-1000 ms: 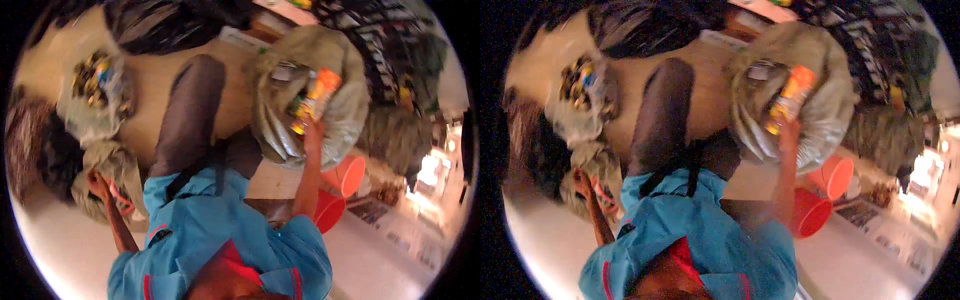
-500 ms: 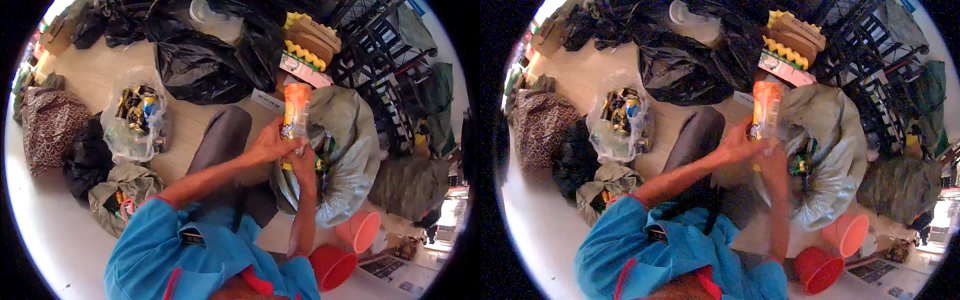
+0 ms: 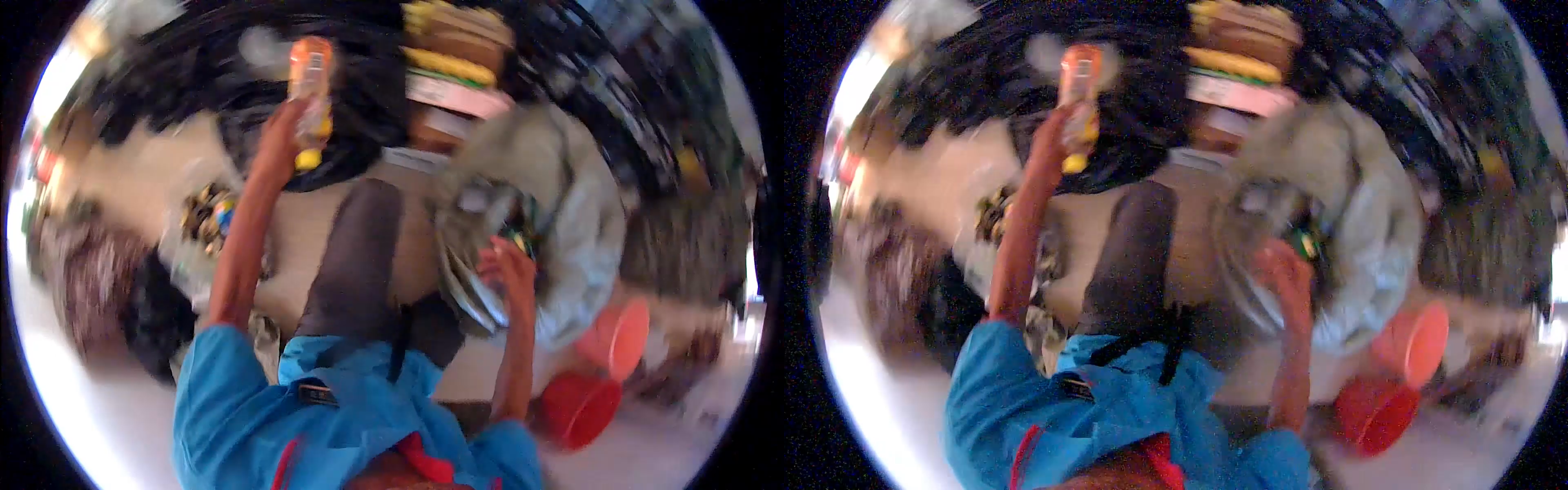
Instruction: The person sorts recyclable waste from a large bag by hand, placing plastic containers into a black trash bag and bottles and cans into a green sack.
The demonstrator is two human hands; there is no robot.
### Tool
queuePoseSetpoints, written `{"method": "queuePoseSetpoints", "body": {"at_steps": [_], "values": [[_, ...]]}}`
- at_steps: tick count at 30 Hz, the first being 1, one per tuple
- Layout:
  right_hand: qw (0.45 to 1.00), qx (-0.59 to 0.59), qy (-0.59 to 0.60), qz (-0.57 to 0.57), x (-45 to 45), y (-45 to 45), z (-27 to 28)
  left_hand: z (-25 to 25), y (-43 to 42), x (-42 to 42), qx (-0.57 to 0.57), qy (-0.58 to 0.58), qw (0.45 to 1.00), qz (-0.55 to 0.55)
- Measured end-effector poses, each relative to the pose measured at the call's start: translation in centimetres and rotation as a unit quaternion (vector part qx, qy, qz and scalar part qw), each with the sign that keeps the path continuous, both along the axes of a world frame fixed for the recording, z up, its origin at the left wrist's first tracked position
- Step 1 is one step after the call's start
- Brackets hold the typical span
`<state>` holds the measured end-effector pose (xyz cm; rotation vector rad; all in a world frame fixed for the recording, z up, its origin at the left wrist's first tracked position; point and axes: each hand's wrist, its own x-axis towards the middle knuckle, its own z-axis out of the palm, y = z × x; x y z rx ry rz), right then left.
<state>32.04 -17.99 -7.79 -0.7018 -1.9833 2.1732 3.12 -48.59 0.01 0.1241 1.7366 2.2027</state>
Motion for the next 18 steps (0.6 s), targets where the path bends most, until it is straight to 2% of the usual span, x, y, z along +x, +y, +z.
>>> {"method": "queuePoseSetpoints", "body": {"at_steps": [2, 3, 5, 6, 7, 8, 10, 11, 12, 13, 15, 16, 17, 18], "values": [[0.997, -0.03, 0.039, -0.053, 2.0, -0.5, 0.9, 1.9, 6.3, 5.4, 0.004, 0.037, 0.994, -0.104], [0.994, -0.044, 0.074, -0.072, 1.8, -1.2, 2.6, 0.5, 9.4, 7.6, -0.058, 0.11, 0.976, -0.182], [0.973, -0.105, 0.157, -0.136, 2.5, -1.8, 3.3, -2.4, 14.9, 13.3, -0.145, 0.266, 0.906, -0.296], [0.968, -0.102, 0.161, -0.164, 3.8, -1.3, 2.6, -3.4, 17.1, 16.4, -0.208, 0.253, 0.863, -0.385], [0.958, -0.066, 0.099, -0.262, 5.5, -0.4, 1.4, -3.7, 18.8, 19.5, -0.165, 0.317, 0.828, -0.431], [0.935, -0.035, 0.033, -0.352, 7.4, -0.2, 0.8, -4.4, 20.2, 23.1, -0.046, 0.32, 0.848, -0.42], [0.886, 0.086, 0.088, -0.446, 11.5, -1.7, 3.4, -6.9, 21.7, 27.8, -0.021, 0.364, 0.817, -0.446], [0.867, 0.113, 0.076, -0.48, 16.1, -1.2, 2.0, -7.2, 22.1, 28.4, -0.019, 0.359, 0.812, -0.46], [0.845, 0.139, 0.062, -0.513, 20.6, -0.8, 0.7, -7.7, 22.8, 28.4, 0.011, 0.437, 0.751, -0.496], [0.78, 0.118, -0.085, -0.609, 26.5, -1.8, 0.2, -8.3, 23.2, 28.1, 0.044, 0.508, 0.681, -0.527], [0.674, 0.293, -0.088, -0.672, 37.7, -6.2, 0.8, -9.2, 24.9, 25.7, -0.058, 0.45, 0.675, -0.582], [0.604, 0.372, -0.105, -0.697, 43.2, -8.3, 1.1, -10.6, 26.4, 23.7, -0.114, 0.464, 0.676, -0.561], [0.51, 0.408, -0.222, -0.724, 45.7, -11.2, 3.5, -12.8, 27.8, 21.5, -0.168, 0.476, 0.677, -0.536], [0.408, 0.414, -0.335, -0.742, 48.3, -14.2, 5.8, -15.5, 29.1, 19.3, -0.151, 0.564, 0.662, -0.469]]}}
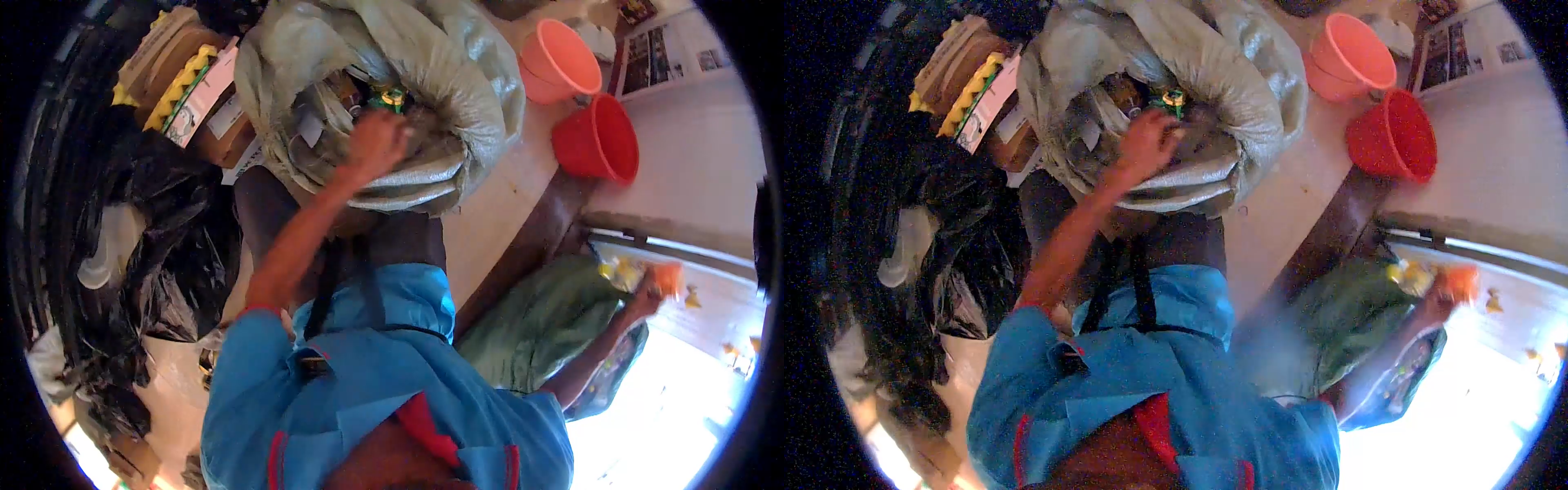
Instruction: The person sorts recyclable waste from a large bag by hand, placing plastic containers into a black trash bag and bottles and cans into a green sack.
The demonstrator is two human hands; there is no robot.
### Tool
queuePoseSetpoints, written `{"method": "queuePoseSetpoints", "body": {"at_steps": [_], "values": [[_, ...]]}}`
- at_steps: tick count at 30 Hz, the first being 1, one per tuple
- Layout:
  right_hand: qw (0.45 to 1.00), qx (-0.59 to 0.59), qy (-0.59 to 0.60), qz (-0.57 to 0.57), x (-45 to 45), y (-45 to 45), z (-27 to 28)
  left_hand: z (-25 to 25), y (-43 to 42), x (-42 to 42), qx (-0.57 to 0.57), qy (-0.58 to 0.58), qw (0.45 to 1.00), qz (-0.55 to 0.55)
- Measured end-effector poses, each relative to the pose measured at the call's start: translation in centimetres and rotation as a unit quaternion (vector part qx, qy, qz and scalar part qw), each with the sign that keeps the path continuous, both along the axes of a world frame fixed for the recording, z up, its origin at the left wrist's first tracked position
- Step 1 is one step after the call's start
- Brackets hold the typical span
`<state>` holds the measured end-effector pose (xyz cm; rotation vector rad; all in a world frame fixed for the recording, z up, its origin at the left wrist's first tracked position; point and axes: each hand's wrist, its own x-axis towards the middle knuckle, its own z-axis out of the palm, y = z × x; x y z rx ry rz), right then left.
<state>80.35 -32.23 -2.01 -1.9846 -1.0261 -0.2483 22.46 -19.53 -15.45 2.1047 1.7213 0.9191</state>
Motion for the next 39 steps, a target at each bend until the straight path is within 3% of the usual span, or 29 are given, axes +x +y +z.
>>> {"method": "queuePoseSetpoints", "body": {"at_steps": [1, 3, 4, 6, 7, 10, 11, 12, 14, 18, 20, 24, 26, 28, 31, 33, 39], "values": [[0.99, 0.038, -0.106, -0.087, 0.8, -2.8, 1.4, -2.3, 0.9, -2.2, 0.091, 0.068, 0.993, 0.015], [0.945, -0.013, -0.166, -0.282, 5.0, -9.9, 0.8, -4.3, 1.1, -5.6, 0.046, 0.211, 0.973, -0.085], [0.929, -0.034, -0.171, -0.328, 6.3, -12.9, 0.3, -4.2, 1.4, -6.3, 0.051, 0.21, 0.972, -0.087], [0.903, -0.086, -0.17, -0.385, 7.7, -17.8, -1.1, -4.2, 0.9, -7.4, -0.198, 0.323, 0.914, -0.145], [0.896, -0.108, -0.166, -0.398, 7.6, -19.1, -1.7, -4.7, 0.2, -8.0, -0.082, 0.285, 0.947, -0.124], [0.882, -0.176, -0.154, -0.409, 8.2, -21.4, -4.3, -1.8, -1.5, -8.0, -0.06, 0.284, 0.949, -0.124], [0.882, -0.19, -0.15, -0.404, 8.2, -21.6, -4.9, -1.3, -2.4, -8.1, 0.031, 0.242, 0.962, -0.124], [0.883, -0.202, -0.148, -0.397, 8.2, -21.6, -6.0, -0.9, -2.8, -8.2, 0.029, 0.243, 0.962, -0.121], [0.887, -0.223, -0.147, -0.378, 8.3, -21.6, -8.2, -0.4, -3.8, -8.5, -0.036, 0.255, 0.959, -0.122], [0.897, -0.229, -0.149, -0.347, 6.7, -20.8, -10.7, 0.2, -3.8, -8.7, -0.014, 0.254, 0.961, -0.108], [0.9, -0.232, -0.156, -0.335, 6.4, -20.6, -11.1, -0.2, -2.8, -8.5, -0.122, 0.244, 0.962, -0.027], [0.909, -0.226, -0.166, -0.308, 5.9, -19.7, -11.4, -0.8, -0.3, -9.6, -0.134, 0.199, 0.97, 0.04], [0.914, -0.22, -0.173, -0.295, 5.9, -19.3, -11.4, -0.7, 0.6, -10.0, 0.002, 0.2, 0.977, 0.078], [0.916, -0.216, -0.179, -0.286, 5.9, -19.0, -11.3, -0.6, 1.8, -10.3, 0.038, 0.204, 0.976, 0.063], [0.921, -0.211, -0.191, -0.266, 6.0, -18.8, -11.0, -0.6, 2.7, -10.3, -0.016, 0.298, 0.954, 0.005], [0.923, -0.206, -0.202, -0.254, 6.3, -18.7, -10.6, -0.7, 4.3, -10.2, -0.132, 0.377, 0.914, -0.072], [0.93, -0.196, -0.222, -0.218, 6.5, -18.2, -9.7, -1.4, 4.2, -11.2, -0.052, 0.355, 0.931, -0.069]]}}
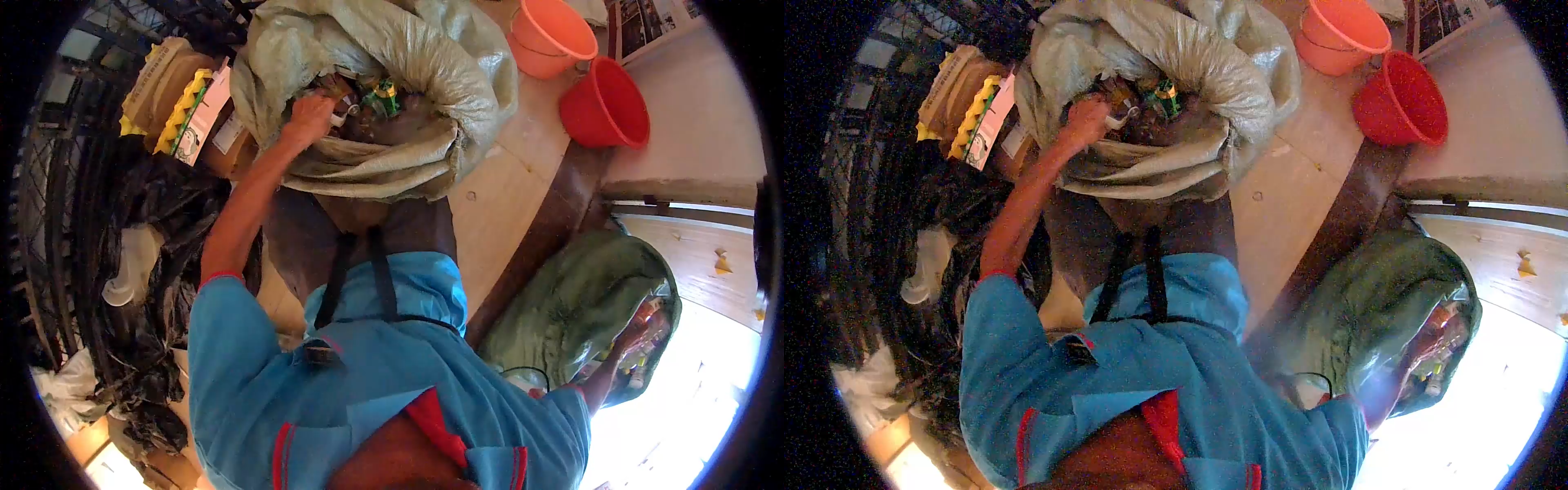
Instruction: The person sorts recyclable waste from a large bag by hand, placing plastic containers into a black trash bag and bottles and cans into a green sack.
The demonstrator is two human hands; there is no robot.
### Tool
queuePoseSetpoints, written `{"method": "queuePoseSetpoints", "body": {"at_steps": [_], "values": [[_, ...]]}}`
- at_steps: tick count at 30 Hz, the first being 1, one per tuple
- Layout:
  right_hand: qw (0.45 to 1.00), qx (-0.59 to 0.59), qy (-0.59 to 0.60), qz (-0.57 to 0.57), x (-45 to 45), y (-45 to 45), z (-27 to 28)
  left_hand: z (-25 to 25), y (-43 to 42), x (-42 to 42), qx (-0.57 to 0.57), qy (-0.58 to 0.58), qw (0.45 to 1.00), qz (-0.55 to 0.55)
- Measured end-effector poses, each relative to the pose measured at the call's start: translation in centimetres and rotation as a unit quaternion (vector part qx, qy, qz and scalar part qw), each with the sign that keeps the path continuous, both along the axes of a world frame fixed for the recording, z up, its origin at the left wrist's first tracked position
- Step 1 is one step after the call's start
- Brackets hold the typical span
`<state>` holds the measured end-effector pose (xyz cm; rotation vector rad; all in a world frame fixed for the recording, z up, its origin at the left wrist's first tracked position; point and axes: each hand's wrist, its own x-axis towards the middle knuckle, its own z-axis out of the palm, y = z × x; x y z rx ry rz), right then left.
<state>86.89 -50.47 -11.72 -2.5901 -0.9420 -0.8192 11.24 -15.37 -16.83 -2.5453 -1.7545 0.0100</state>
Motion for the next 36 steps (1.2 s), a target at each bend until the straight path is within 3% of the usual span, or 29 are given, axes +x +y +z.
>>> {"method": "queuePoseSetpoints", "body": {"at_steps": [4, 12, 15, 17, 19, 21, 22, 23, 25, 27, 29, 33, 35, 36], "values": [[1.0, -0.003, -0.007, 0.024, -0.3, 0.4, 0.5, 0.4, -0.3, -0.3, -0.076, 0.043, 0.995, 0.048], [0.995, -0.01, -0.026, 0.093, 0.1, 1.8, 3.2, 3.1, -0.7, -0.8, -0.035, -0.116, 0.992, 0.03], [0.993, -0.006, -0.027, 0.116, -0.7, 3.0, 3.9, 7.0, -1.6, 0.0, -0.079, -0.164, 0.983, 0.035], [0.999, -0.009, 0.031, 0.032, -1.5, 4.3, 4.4, 6.7, -1.4, -0.3, -0.069, -0.192, 0.979, 0.026], [0.992, -0.048, -0.04, 0.107, 0.2, 5.8, 4.0, 6.3, -0.3, -0.6, -0.056, -0.22, 0.974, 0.016], [0.988, -0.022, -0.04, 0.144, -1.2, 8.1, 4.4, 5.6, 1.2, 0.4, -0.105, -0.343, 0.933, 0.007], [0.983, 0.007, -0.038, 0.179, -2.9, 9.8, 5.3, 9.3, 0.6, 2.6, -0.167, -0.316, 0.932, 0.05], [0.982, 0.01, -0.042, 0.183, -4.4, 11.1, 6.1, 9.2, 0.8, 3.2, -0.163, -0.32, 0.932, 0.052], [0.97, 0.036, -0.026, 0.238, -7.0, 12.7, 7.7, 9.1, 0.7, 4.0, -0.034, -0.302, 0.951, -0.052], [0.964, 0.054, -0.008, 0.26, -8.4, 13.9, 8.1, 10.4, -1.4, 4.3, -0.037, -0.331, 0.942, -0.034], [0.951, 0.087, 0.057, 0.292, -10.8, 15.2, 8.4, 12.6, -4.4, 4.0, -0.026, -0.379, 0.925, -0.011], [0.924, 0.079, 0.199, 0.318, -17.4, 18.4, 7.8, 17.0, -10.9, 0.4, 0.059, -0.34, 0.938, 0.036], [0.865, 0.119, 0.254, 0.416, -21.0, 20.6, 6.7, 18.7, -15.0, -1.5, 0.109, -0.377, 0.911, 0.124], [0.826, 0.143, 0.375, 0.395, -20.9, 21.9, 5.1, 18.8, -17.1, -2.9, 0.162, -0.344, 0.914, 0.142]]}}
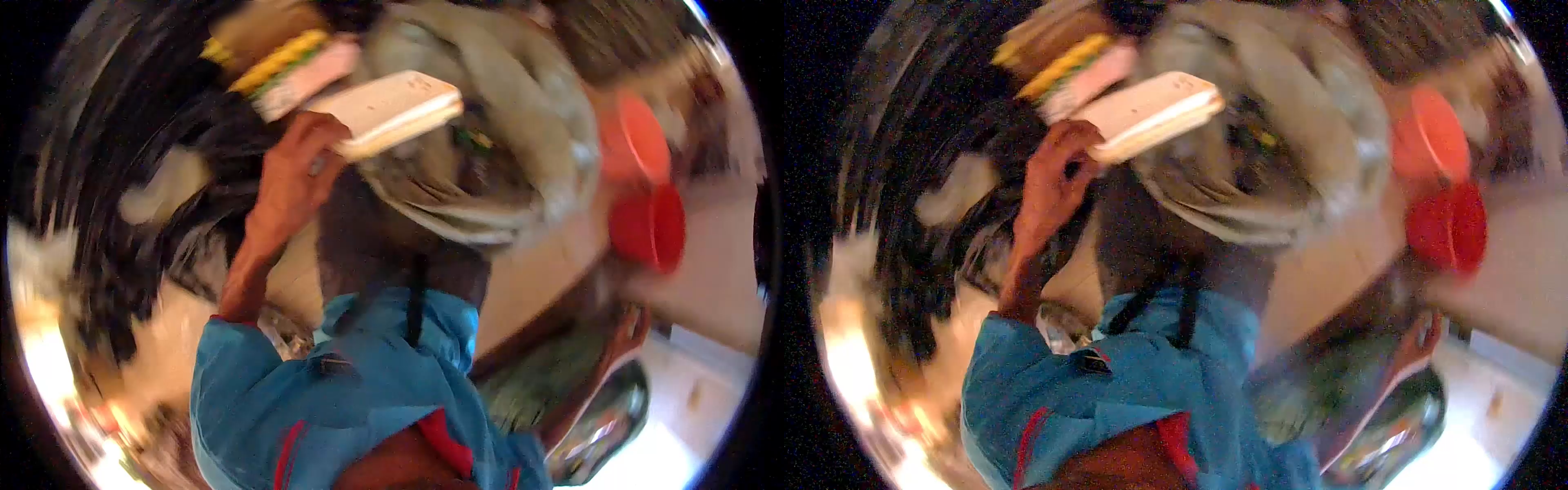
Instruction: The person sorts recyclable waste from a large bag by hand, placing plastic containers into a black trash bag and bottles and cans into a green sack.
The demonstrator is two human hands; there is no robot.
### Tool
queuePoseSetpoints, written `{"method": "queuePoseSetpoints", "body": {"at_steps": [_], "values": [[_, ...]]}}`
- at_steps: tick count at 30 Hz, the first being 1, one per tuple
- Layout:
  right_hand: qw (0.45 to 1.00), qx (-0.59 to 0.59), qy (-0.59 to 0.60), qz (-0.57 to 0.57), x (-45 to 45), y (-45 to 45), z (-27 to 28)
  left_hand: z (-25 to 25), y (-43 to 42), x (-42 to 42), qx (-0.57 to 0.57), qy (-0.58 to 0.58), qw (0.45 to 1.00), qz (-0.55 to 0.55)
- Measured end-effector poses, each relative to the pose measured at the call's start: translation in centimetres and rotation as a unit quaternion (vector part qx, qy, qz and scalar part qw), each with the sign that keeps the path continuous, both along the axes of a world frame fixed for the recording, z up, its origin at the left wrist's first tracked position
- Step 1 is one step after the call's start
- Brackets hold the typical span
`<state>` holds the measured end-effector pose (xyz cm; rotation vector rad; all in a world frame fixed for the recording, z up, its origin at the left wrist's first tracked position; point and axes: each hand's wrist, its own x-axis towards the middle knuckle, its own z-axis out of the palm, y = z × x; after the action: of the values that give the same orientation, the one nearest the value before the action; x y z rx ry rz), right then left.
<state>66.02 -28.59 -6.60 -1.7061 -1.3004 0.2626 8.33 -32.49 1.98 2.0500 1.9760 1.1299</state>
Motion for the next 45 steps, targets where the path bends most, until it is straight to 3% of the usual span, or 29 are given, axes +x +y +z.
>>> {"method": "queuePoseSetpoints", "body": {"at_steps": [2, 3, 5, 6, 7, 8, 9, 11, 13, 15, 17, 19, 20, 21, 24, 27, 30, 32, 35, 37, 41, 42, 43, 45], "values": [[0.99, -0.058, -0.127, 0.016, -1.3, 2.7, -1.4, 1.8, -5.0, -2.1, 0.011, -0.01, 0.993, 0.117], [0.991, -0.047, -0.103, 0.065, -1.3, 3.8, -2.6, 2.6, -7.2, -2.7, 0.011, -0.036, 0.984, 0.173], [0.989, -0.029, -0.073, 0.122, -3.5, 6.3, -3.8, 2.4, -11.7, -5.4, 0.061, 0.079, 0.949, 0.3], [0.984, -0.026, -0.123, 0.129, -5.0, 6.7, -3.2, 2.6, -13.6, -6.3, 0.07, 0.039, 0.925, 0.371], [0.976, -0.021, -0.173, 0.134, -6.1, 7.3, -3.0, 2.6, -15.7, -7.5, 0.074, 0.074, 0.902, 0.42], [0.978, -0.004, -0.102, 0.182, -5.6, 8.6, -4.0, 2.7, -17.2, -8.6, 0.06, 0.129, 0.879, 0.454], [0.976, -0.002, -0.105, 0.19, -7.1, 8.9, -3.2, 2.7, -18.7, -9.5, 0.033, 0.105, 0.87, 0.48], [0.967, -0.046, 0.006, 0.249, -11.6, 9.2, -1.3, 1.0, -21.3, -13.0, 0.0, 0.148, 0.85, 0.506], [0.946, -0.046, 0.079, 0.31, -13.9, 11.0, -3.1, -1.0, -22.5, -15.4, -0.033, 0.154, 0.852, 0.499], [0.902, -0.065, 0.149, 0.399, -22.8, 9.3, -0.2, -2.0, -22.6, -17.7, -0.058, 0.163, 0.858, 0.484], [0.83, -0.152, 0.215, 0.492, -30.0, 8.1, -0.1, -2.6, -22.9, -19.0, -0.085, 0.136, 0.872, 0.462], [0.749, -0.282, 0.199, 0.566, -38.4, 5.8, 0.5, -2.9, -22.8, -19.7, -0.097, 0.148, 0.873, 0.455], [0.691, -0.253, 0.226, 0.638, -41.7, 5.3, -2.2, -3.1, -22.7, -20.0, -0.115, 0.158, 0.873, 0.447], [0.668, -0.37, 0.218, 0.608, -46.4, 3.8, -1.8, -3.3, -22.8, -20.5, -0.115, 0.158, 0.871, 0.45], [0.579, -0.481, 0.209, 0.625, -56.3, 1.3, -3.7, -3.9, -22.6, -22.3, -0.09, 0.136, 0.888, 0.429], [0.57, -0.56, 0.279, 0.533, -62.4, 0.5, -6.2, -5.7, -22.4, -25.8, -0.091, 0.145, 0.906, 0.386], [0.561, -0.517, 0.379, 0.524, -64.7, 0.4, -7.1, -6.1, -20.9, -28.0, -0.097, 0.158, 0.908, 0.375], [0.61, -0.402, 0.425, 0.534, -65.4, 0.8, -8.6, -6.9, -19.9, -30.3, -0.115, 0.175, 0.903, 0.374], [0.591, -0.322, 0.407, 0.617, -63.2, 1.0, -0.6, -8.3, -19.6, -33.4, -0.168, 0.196, 0.887, 0.384], [0.596, -0.225, 0.416, 0.649, -62.2, 0.1, 3.9, -8.4, -18.2, -34.8, -0.196, 0.139, 0.885, 0.398], [0.601, -0.181, 0.366, 0.687, -61.0, -0.7, 6.3, -10.8, -18.9, -37.1, -0.248, 0.264, 0.891, 0.275], [0.579, -0.183, 0.408, 0.682, -60.8, -1.0, 6.3, -9.4, -18.6, -34.0, -0.2, 0.212, 0.918, 0.268], [0.548, -0.184, 0.45, 0.681, -60.7, -1.3, 6.2, -14.3, -22.1, -39.6, -0.282, 0.236, 0.883, 0.293], [0.568, -0.195, 0.44, 0.668, -59.8, -0.6, 6.5, -12.5, -22.6, -36.4, -0.279, 0.092, 0.91, 0.291]]}}
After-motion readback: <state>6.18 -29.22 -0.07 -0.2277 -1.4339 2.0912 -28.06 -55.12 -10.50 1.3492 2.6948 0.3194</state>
